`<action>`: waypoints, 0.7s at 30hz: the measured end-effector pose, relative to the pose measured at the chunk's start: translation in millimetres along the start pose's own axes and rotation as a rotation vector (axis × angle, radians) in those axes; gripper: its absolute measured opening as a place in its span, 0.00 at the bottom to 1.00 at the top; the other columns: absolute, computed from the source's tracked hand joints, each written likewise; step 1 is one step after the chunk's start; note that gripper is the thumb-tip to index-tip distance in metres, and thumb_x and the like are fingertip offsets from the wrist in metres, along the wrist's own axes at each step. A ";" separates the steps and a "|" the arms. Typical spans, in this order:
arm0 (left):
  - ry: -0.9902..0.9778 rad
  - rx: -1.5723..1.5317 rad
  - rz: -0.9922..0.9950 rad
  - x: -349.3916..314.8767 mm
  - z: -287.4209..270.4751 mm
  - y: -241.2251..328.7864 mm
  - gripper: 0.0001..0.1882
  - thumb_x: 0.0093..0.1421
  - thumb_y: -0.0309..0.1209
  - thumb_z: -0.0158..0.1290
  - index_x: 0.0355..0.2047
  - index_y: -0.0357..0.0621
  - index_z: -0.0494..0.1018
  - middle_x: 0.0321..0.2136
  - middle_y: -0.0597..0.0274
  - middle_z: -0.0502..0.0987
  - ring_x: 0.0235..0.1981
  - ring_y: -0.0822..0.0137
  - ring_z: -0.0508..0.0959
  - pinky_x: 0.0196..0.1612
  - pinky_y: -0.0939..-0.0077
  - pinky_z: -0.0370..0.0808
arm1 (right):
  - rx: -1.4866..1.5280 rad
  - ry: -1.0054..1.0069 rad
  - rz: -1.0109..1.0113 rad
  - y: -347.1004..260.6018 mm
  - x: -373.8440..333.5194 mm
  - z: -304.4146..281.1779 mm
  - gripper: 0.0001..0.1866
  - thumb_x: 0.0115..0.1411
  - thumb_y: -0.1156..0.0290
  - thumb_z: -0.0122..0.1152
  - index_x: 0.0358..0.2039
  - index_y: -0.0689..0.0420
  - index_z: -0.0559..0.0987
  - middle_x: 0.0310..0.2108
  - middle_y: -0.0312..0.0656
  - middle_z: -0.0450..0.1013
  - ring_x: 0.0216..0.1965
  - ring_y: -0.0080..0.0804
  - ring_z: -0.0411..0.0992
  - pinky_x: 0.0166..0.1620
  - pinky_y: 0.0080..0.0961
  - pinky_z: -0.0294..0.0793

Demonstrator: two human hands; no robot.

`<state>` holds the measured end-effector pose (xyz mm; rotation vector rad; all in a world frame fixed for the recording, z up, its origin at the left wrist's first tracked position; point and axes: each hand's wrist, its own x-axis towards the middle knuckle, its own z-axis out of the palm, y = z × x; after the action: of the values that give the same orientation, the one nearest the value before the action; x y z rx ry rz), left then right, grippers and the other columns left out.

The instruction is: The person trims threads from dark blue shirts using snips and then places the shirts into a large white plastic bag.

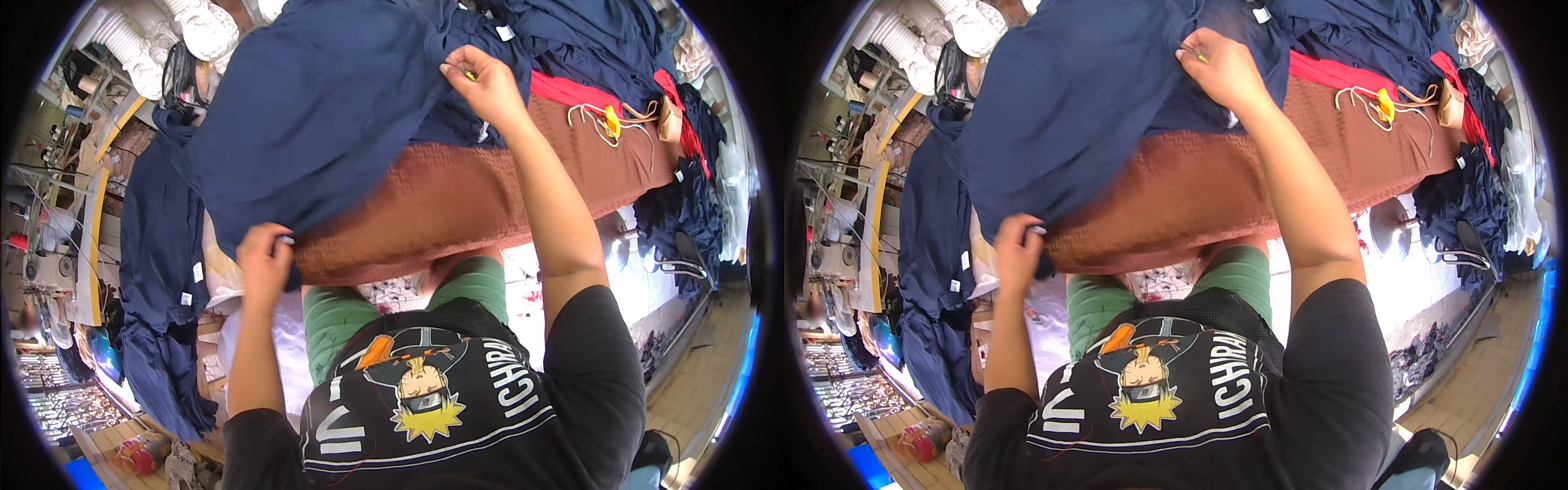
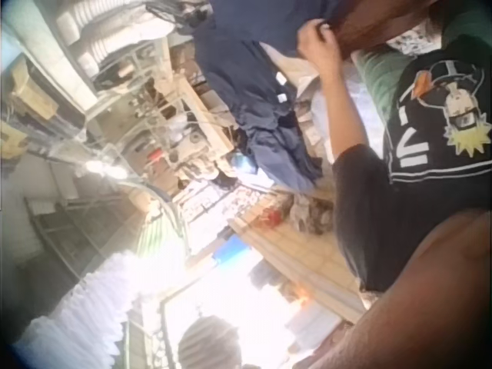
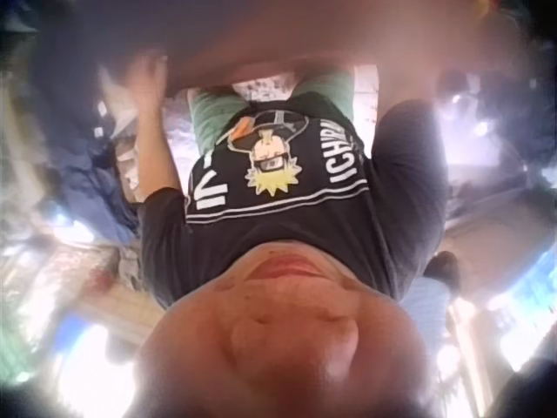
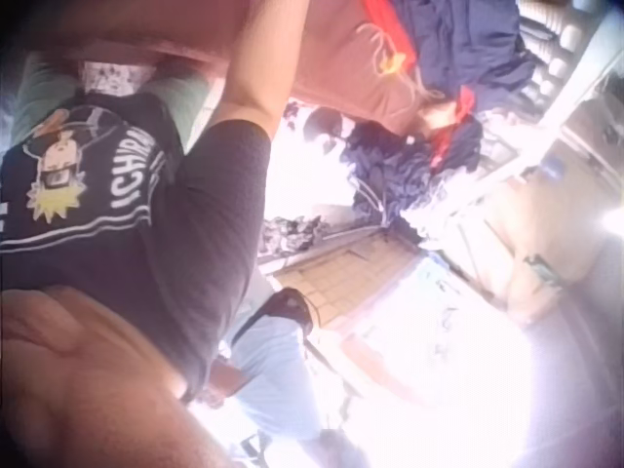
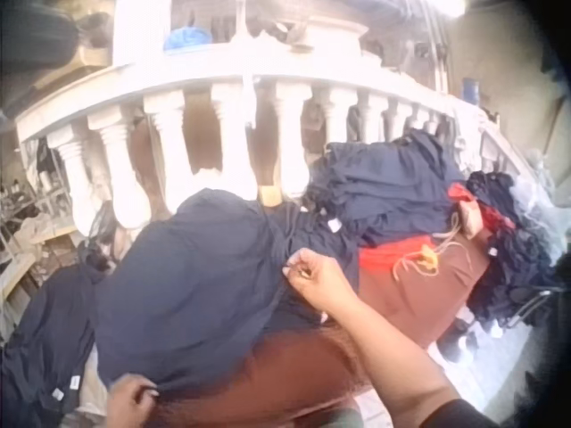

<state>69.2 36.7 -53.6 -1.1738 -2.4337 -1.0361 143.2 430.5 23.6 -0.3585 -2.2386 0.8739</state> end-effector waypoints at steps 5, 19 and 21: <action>0.203 0.231 -0.066 -6.0 -105.0 -27.4 0.09 0.51 0.17 0.49 0.33 0.40 0.73 0.33 0.59 0.75 0.36 0.63 0.76 0.43 0.75 0.71 | 0.369 -0.268 0.409 -64.9 -90.9 -21.2 0.09 0.53 0.65 0.64 0.28 0.57 0.76 0.17 0.29 0.68 0.18 0.16 0.65 0.22 0.17 0.65; -0.205 -0.168 0.106 6.6 66.1 97.3 0.17 0.51 0.31 0.60 0.41 0.42 0.76 0.42 0.58 0.77 0.43 0.59 0.76 0.48 0.72 0.71 | 0.228 -0.378 0.255 -11.5 -173.6 7.6 0.10 0.58 0.73 0.57 0.41 0.56 0.79 0.29 0.38 0.76 0.27 0.26 0.73 0.31 0.24 0.70; -0.211 -0.129 0.083 7.3 90.5 101.9 0.17 0.50 0.30 0.61 0.40 0.40 0.77 0.43 0.58 0.76 0.44 0.60 0.76 0.47 0.73 0.72 | 0.208 -0.347 0.135 -10.0 -176.4 15.4 0.11 0.56 0.74 0.58 0.41 0.56 0.79 0.31 0.41 0.76 0.33 0.32 0.74 0.37 0.27 0.71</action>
<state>149.1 146.7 -64.6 -1.4835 -2.4791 -1.1101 259.3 332.0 -67.6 -0.2794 -2.4252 1.3143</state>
